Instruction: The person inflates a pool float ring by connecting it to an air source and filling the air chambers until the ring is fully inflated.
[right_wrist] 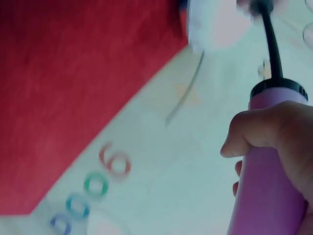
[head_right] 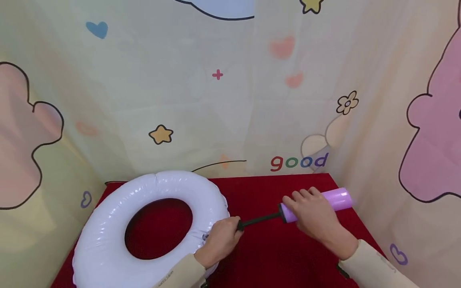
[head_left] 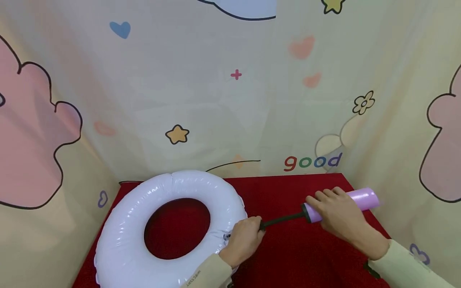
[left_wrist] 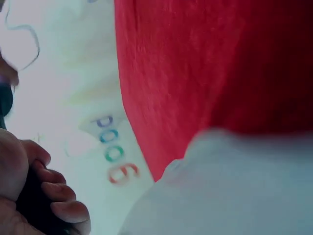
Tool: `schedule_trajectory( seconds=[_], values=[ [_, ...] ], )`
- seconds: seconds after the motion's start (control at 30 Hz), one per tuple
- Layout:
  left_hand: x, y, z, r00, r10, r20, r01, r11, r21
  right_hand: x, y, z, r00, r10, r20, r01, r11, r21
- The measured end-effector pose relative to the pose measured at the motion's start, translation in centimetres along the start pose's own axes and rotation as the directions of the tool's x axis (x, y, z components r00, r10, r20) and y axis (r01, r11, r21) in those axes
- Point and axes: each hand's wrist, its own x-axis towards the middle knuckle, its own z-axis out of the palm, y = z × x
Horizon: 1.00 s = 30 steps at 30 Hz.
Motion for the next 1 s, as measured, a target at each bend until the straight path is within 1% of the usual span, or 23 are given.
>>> schedule_trajectory(
  seconds=[0.13,0.17,0.23,0.33,0.43,0.57,0.63,0.7,0.8,0.9,0.93,1.0],
  values=[
    [0.5,1.3,0.6,1.0,0.006,-0.005,-0.006,1.0,0.015,1.3,-4.0,1.5,0.999,-0.047,-0.027,0.047,0.999,-0.008],
    [0.4,1.5,0.7,1.0,0.011,-0.013,-0.011,1.0,0.016,1.6,-4.8,1.8,0.998,-0.062,-0.031,0.061,0.998,-0.013],
    [0.3,1.6,0.8,0.999,0.02,-0.03,-0.019,1.0,0.014,1.9,-5.6,2.1,0.996,-0.08,-0.033,0.08,0.997,-0.002],
    [0.2,1.6,0.5,0.998,0.035,-0.055,-0.035,0.999,0.017,2.0,-5.1,1.5,0.996,-0.09,-0.003,0.09,0.996,0.009],
    [0.2,1.4,0.1,0.998,0.031,-0.063,-0.031,1.0,0.0,1.7,-3.2,0.3,0.996,-0.084,0.033,0.084,0.996,0.017],
    [0.3,1.0,-0.3,0.999,-0.01,-0.038,0.01,1.0,0.003,1.0,-0.1,-0.7,0.999,-0.048,0.011,0.048,0.999,0.007],
    [0.5,0.9,-0.4,0.999,-0.021,-0.028,0.022,1.0,0.009,0.9,0.5,-0.7,1.0,-0.03,-0.005,0.03,1.0,0.004],
    [0.8,1.2,-0.3,1.0,-0.012,-0.027,0.012,1.0,0.01,1.2,0.0,-0.1,0.999,-0.034,-0.014,0.034,0.999,-0.008],
    [1.2,1.6,0.2,0.999,-0.007,-0.034,0.008,1.0,0.02,2.2,-2.5,1.3,0.997,-0.076,-0.01,0.076,0.997,-0.014],
    [1.3,1.8,0.5,0.999,-0.025,-0.038,0.027,0.999,0.046,3.1,-4.7,2.4,0.995,-0.095,0.001,0.095,0.995,-0.001],
    [1.2,1.8,0.6,0.999,-0.03,-0.036,0.031,0.998,0.048,3.2,-5.0,2.5,0.996,-0.091,0.006,0.091,0.996,0.004],
    [1.2,1.7,0.4,0.999,-0.018,-0.027,0.02,0.999,0.042,3.1,-4.8,2.3,0.997,-0.079,0.02,0.079,0.997,0.015]
  ],
)
